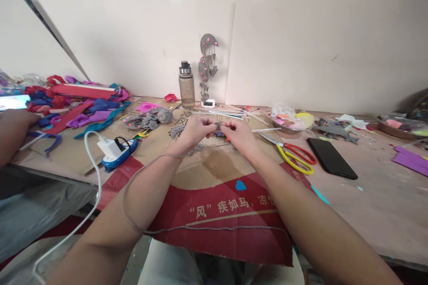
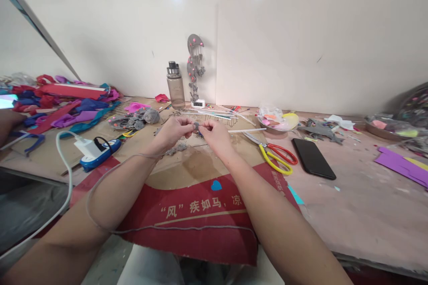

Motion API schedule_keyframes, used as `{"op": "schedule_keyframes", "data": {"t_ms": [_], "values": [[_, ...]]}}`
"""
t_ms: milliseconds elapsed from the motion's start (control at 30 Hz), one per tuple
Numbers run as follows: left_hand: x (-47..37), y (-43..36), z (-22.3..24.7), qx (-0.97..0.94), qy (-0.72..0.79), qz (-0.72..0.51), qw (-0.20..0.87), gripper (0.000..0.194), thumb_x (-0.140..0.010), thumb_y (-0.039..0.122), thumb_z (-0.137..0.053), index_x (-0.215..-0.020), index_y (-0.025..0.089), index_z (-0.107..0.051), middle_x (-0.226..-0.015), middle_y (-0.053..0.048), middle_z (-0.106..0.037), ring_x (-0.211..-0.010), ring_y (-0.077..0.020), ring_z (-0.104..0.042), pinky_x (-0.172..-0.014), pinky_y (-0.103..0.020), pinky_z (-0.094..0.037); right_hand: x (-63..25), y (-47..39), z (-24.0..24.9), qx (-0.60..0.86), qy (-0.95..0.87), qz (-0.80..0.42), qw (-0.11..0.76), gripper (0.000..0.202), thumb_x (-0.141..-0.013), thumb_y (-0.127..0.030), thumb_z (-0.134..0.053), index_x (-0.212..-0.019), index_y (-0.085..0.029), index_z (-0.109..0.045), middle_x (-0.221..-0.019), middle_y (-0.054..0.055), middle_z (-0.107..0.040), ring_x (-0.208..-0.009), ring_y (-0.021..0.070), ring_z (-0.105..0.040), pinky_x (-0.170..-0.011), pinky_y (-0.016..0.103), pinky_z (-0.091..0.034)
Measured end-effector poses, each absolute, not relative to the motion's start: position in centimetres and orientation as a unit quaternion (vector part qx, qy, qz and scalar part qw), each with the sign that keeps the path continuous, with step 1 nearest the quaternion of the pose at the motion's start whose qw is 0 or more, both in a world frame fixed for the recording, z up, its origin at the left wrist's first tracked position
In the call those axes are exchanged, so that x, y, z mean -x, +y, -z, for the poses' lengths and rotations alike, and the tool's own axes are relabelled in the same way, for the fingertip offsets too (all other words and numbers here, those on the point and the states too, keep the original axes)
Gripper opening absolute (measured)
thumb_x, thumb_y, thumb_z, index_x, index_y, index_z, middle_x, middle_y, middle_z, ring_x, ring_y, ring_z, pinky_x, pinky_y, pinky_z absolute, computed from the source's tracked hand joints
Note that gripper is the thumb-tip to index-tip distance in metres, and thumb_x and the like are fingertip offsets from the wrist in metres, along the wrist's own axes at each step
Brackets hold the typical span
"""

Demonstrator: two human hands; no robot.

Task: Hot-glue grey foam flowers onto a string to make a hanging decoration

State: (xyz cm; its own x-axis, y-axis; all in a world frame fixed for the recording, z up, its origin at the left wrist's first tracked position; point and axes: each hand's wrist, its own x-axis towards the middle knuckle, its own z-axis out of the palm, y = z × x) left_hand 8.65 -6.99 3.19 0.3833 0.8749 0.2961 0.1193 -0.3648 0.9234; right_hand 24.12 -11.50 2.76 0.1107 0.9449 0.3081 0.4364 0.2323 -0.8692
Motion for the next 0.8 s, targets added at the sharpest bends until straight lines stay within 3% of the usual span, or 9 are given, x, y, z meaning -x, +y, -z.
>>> {"op": "schedule_keyframes", "data": {"t_ms": [233, 433, 800], "values": [[-8.0, -6.8, -3.4, -0.671, 0.308, -0.349, 0.577, 0.026, -0.073, 0.038, -0.068, -0.071, 0.012, -0.067, -0.067, -0.005, -0.064, -0.056, -0.0093, -0.054, -0.055, -0.022, -0.043, -25.1, -11.3, -2.8, 0.584, -0.602, -0.265, 0.475, 0.012, -0.07, -0.03, -0.055, -0.065, -0.019, -0.057, -0.055, -0.004, -0.052, -0.051, 0.0095, -0.044, -0.05, 0.024, -0.031], [-8.0, -6.9, -3.5, -0.679, 0.329, -0.381, 0.534, 0.023, -0.069, 0.033, -0.07, -0.081, 0.013, -0.071, -0.058, 0.0, -0.058, -0.05, -0.0077, -0.048, -0.05, -0.021, -0.037, -25.1, -11.7, -3.3, 0.606, -0.614, -0.245, 0.443, 0.01, -0.07, -0.028, -0.053, -0.064, -0.019, -0.055, -0.055, -0.004, -0.055, -0.051, 0.0103, -0.045, -0.051, 0.024, -0.031], [-8.3, -6.6, -2.9, -0.739, 0.366, -0.354, 0.442, 0.014, -0.066, 0.027, -0.065, -0.069, 0.014, -0.067, -0.051, 0.004, -0.051, -0.045, -0.0056, -0.04, -0.046, -0.02, -0.031, -24.5, -12.0, -3.5, 0.619, -0.639, -0.193, 0.413, 0.01, -0.072, -0.025, -0.054, -0.073, -0.018, -0.062, -0.061, -0.001, -0.058, -0.056, 0.0122, -0.049, -0.054, 0.025, -0.033]]}}
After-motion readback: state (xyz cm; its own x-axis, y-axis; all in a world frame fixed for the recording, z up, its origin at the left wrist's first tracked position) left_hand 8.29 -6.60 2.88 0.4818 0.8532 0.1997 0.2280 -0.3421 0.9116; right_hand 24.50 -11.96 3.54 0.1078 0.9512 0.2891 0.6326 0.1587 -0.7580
